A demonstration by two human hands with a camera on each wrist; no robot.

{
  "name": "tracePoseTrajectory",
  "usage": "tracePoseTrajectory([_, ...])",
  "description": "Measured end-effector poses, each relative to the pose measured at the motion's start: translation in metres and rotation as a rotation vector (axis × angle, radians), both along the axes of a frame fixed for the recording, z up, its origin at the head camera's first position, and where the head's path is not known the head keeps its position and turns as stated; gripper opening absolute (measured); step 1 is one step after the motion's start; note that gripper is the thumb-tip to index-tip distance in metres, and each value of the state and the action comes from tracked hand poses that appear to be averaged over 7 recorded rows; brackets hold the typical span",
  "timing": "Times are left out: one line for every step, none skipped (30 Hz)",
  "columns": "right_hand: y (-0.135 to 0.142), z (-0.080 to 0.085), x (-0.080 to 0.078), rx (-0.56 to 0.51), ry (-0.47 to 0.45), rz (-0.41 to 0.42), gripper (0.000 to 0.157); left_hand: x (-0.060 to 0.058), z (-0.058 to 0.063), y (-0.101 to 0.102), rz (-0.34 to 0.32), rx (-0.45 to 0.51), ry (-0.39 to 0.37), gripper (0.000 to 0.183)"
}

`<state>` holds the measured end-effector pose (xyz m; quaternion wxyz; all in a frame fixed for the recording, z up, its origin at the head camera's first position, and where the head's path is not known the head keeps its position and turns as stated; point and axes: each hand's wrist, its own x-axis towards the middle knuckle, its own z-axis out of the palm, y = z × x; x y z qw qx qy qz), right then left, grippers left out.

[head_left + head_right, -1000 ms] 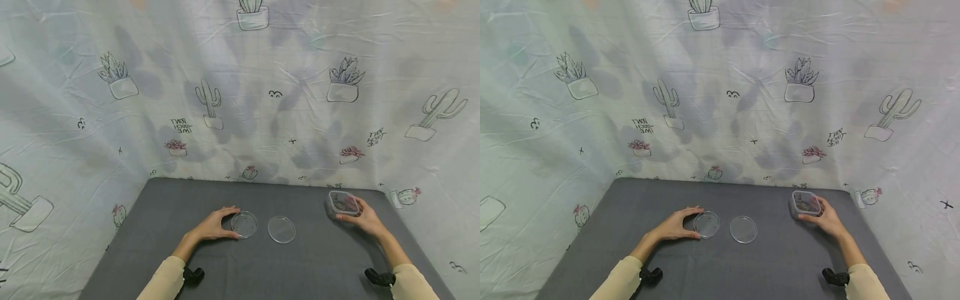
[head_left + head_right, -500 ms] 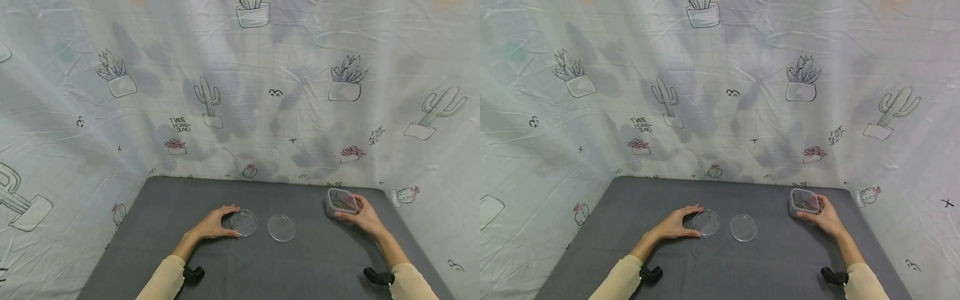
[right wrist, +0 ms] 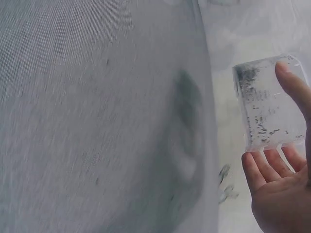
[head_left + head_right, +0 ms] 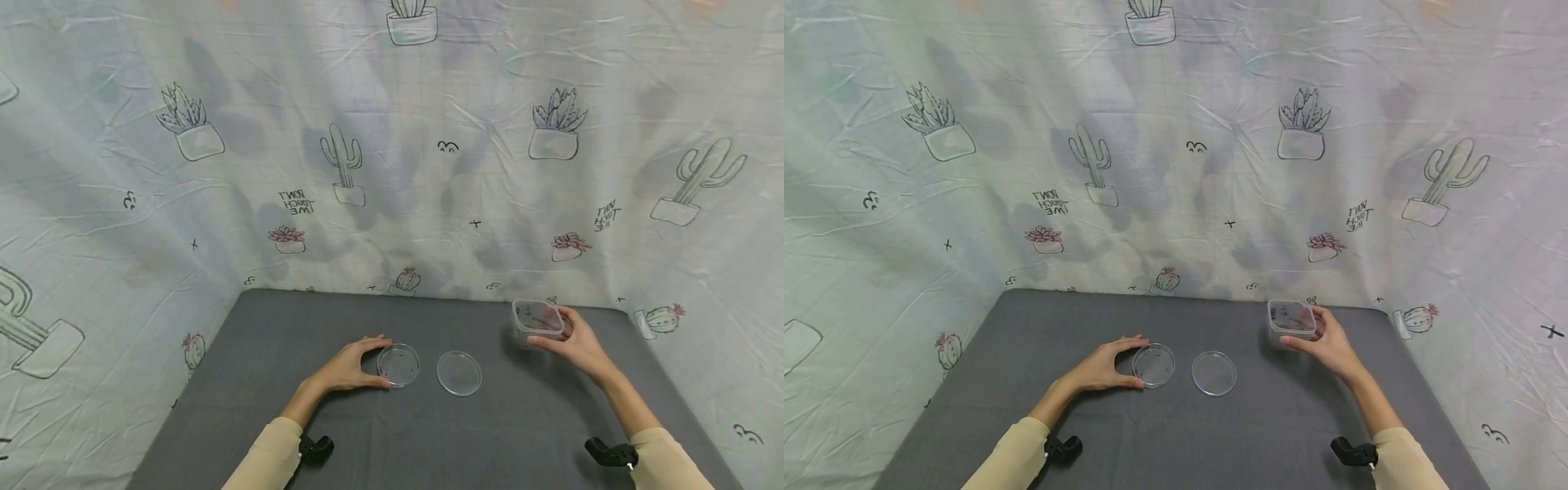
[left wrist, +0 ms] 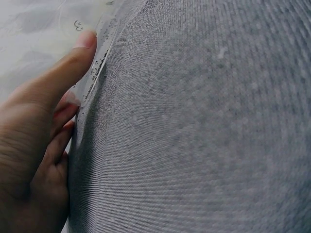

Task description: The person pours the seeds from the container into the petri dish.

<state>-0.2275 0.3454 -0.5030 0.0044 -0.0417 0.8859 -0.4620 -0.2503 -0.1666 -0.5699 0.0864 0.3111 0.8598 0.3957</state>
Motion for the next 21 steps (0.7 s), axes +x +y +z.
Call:
tracePoseTrajectory([-0.005, 0.002, 0.000, -0.002, 0.009, 0.010, 0.099, 0.000, 0.000, 0.000, 0.003, -0.002, -0.001, 0.085])
tracePoseTrajectory([-0.009, 0.005, -0.001, -0.002, 0.017, 0.019, 0.098, 0.000, 0.000, -0.001, 0.005, -0.003, -0.002, 0.085])
tracePoseTrajectory([-0.014, 0.007, -0.001, -0.005, 0.025, 0.029, 0.098, 0.000, -0.001, -0.001, 0.007, -0.004, -0.001, 0.085])
tracePoseTrajectory([-0.019, 0.009, 0.000, -0.002, 0.034, 0.038, 0.097, 0.000, -0.001, -0.001, 0.008, -0.007, -0.003, 0.085])
tracePoseTrajectory([-0.024, 0.010, 0.000, 0.005, 0.044, 0.047, 0.096, 0.000, -0.001, -0.001, 0.009, -0.009, -0.005, 0.085])
tracePoseTrajectory([-0.028, 0.011, 0.000, 0.006, 0.055, 0.057, 0.095, 0.000, -0.001, -0.002, 0.011, -0.011, -0.010, 0.085])
tracePoseTrajectory([-0.032, 0.012, 0.000, 0.009, 0.066, 0.065, 0.094, 0.000, -0.001, -0.002, 0.012, -0.014, -0.010, 0.085])
tracePoseTrajectory([-0.037, 0.013, 0.001, 0.012, 0.076, 0.073, 0.093, 0.000, -0.001, -0.002, 0.010, -0.014, -0.010, 0.085])
tracePoseTrajectory([-0.041, 0.014, 0.001, 0.011, 0.084, 0.080, 0.093, 0.000, -0.001, -0.002, 0.009, -0.017, -0.011, 0.085])
tracePoseTrajectory([-0.045, 0.015, 0.001, 0.012, 0.092, 0.086, 0.092, 0.000, -0.001, -0.002, 0.010, -0.018, -0.014, 0.085])
tracePoseTrajectory([-0.049, 0.015, 0.001, 0.011, 0.097, 0.090, 0.092, 0.000, -0.001, -0.001, 0.010, -0.020, -0.015, 0.085])
tracePoseTrajectory([-0.052, 0.016, 0.001, 0.014, 0.103, 0.092, 0.092, 0.000, -0.001, -0.001, 0.010, -0.022, -0.013, 0.085])
tracePoseTrajectory([-0.056, 0.016, 0.001, 0.020, 0.108, 0.091, 0.092, 0.000, -0.001, -0.001, 0.007, -0.020, -0.012, 0.085])
tracePoseTrajectory([-0.059, 0.017, 0.001, 0.026, 0.113, 0.092, 0.093, 0.001, 0.000, 0.000, 0.007, -0.016, -0.016, 0.084])
tracePoseTrajectory([-0.063, 0.017, 0.000, 0.031, 0.118, 0.093, 0.093, 0.001, 0.000, 0.000, 0.006, -0.012, -0.017, 0.084])
tracePoseTrajectory([-0.067, 0.018, 0.000, 0.044, 0.122, 0.090, 0.094, 0.001, 0.000, 0.000, 0.005, -0.006, -0.019, 0.084])
tracePoseTrajectory([-0.070, 0.018, 0.000, 0.062, 0.128, 0.088, 0.095, 0.001, 0.001, 0.001, 0.005, -0.002, -0.018, 0.084])
tracePoseTrajectory([-0.073, 0.018, 0.000, 0.079, 0.136, 0.086, 0.095, 0.001, 0.001, 0.001, 0.004, 0.002, -0.019, 0.084])
tracePoseTrajectory([-0.077, 0.018, -0.001, 0.088, 0.141, 0.089, 0.097, 0.001, 0.001, 0.001, 0.005, 0.006, -0.020, 0.084])
tracePoseTrajectory([-0.081, 0.018, -0.001, 0.092, 0.144, 0.094, 0.097, 0.001, 0.002, 0.001, 0.007, 0.008, -0.022, 0.084])
tracePoseTrajectory([-0.084, 0.018, -0.002, 0.101, 0.150, 0.098, 0.097, 0.001, 0.002, 0.001, 0.010, 0.007, -0.023, 0.084])
